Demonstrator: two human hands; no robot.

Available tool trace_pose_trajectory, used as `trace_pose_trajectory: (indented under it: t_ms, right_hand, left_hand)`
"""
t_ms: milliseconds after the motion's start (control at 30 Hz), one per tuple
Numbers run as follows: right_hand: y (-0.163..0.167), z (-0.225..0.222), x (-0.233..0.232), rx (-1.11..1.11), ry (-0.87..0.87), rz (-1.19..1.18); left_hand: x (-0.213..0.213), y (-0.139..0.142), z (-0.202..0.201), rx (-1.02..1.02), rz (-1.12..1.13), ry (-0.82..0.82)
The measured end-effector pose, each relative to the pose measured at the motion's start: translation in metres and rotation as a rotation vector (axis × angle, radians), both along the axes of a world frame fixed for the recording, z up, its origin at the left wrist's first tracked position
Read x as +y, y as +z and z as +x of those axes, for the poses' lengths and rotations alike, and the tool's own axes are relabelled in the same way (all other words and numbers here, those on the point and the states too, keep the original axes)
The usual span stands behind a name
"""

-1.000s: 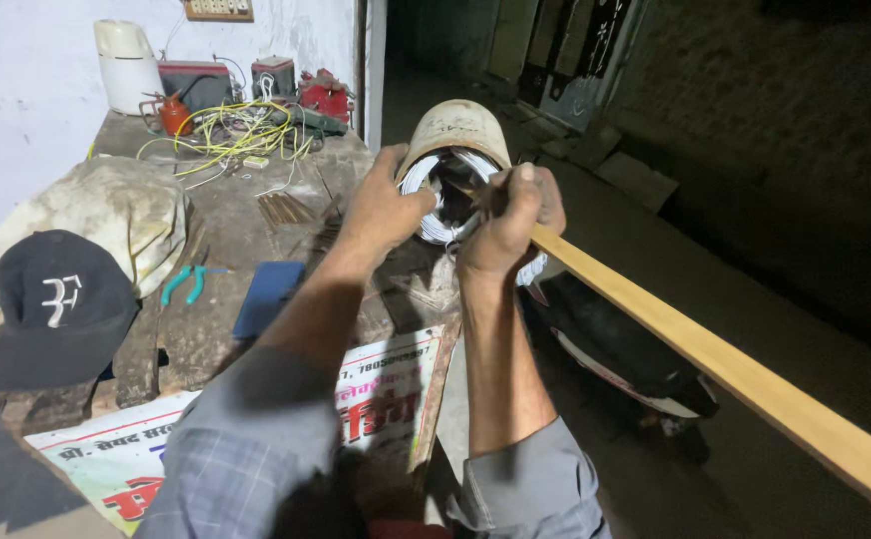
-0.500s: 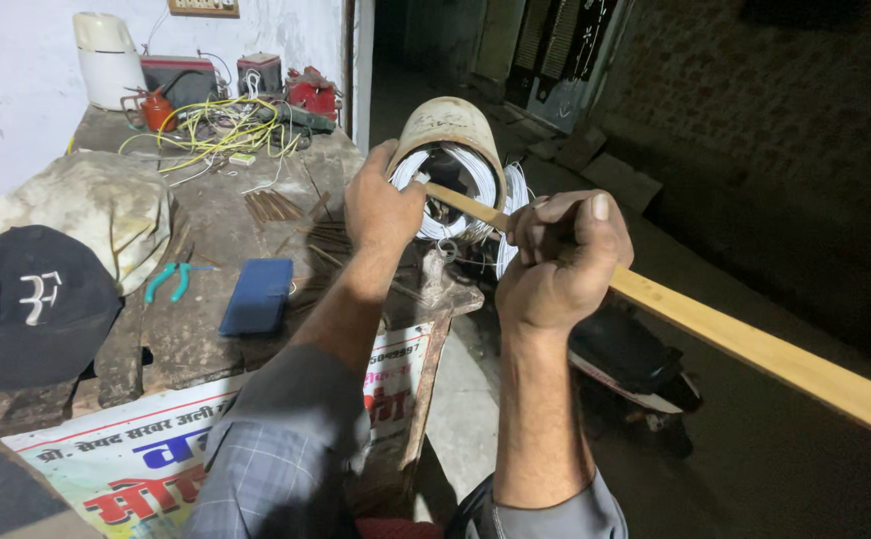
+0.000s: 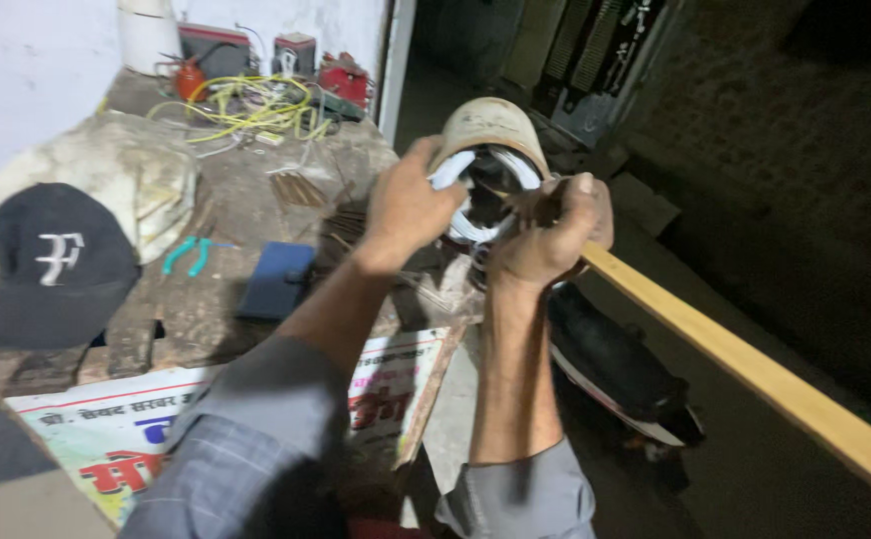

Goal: The person uses a wooden stick to push and arrange white wire inside a cylindrical cardboard form. They repeatedly insert the stick, rotate the form, and adjust the wire with both hands to compact the winding.

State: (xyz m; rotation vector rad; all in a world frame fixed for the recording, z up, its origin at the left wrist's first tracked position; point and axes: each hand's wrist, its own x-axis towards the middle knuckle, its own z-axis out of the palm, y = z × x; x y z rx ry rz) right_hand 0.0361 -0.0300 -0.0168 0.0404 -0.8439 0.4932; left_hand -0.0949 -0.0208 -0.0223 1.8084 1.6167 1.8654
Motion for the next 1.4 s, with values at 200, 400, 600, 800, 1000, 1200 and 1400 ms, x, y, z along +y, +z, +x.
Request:
trace_pose_trajectory:
  t_ms: [200,400,600,800,1000,1200,1400]
  right_hand:
    - [0.002,0.008,-0.012,-0.180,-0.037,0.047]
    - [0.007,0.044,-0.076,-0.307,-0.099,0.032]
    - [0.014,0.048,-0.087,-0.323,-0.062,0.004]
    - [0.018,0.047,-0.083,-0.200,0.075,-0.029]
    - [0.015,0.043,-0.072,-0.038,0.144,-0.104]
    - [0.021,0.036,-0.057,-0.160,0.052,-0.093]
    - [0.005,0.053,-0.081,-0.233,-0.021,0.016]
  left_hand:
    - [-0.008,0.010,0.000,0.001,-0.042,-0.023]
    - [-0.011,0.014,0.013,-0.014,-0.074,0.079]
    - [-0.011,0.017,0.014,0.058,-0.097,0.087]
    - [-0.014,0.018,0.005,0.129,-0.086,0.021]
    - [-0.007,0.017,0.000,0.119,-0.111,-0.024]
    - [0.000,0.018,0.006,0.094,-0.099,0.027]
    - [0.008,0.010,0.013,-0.003,-0.114,0.060]
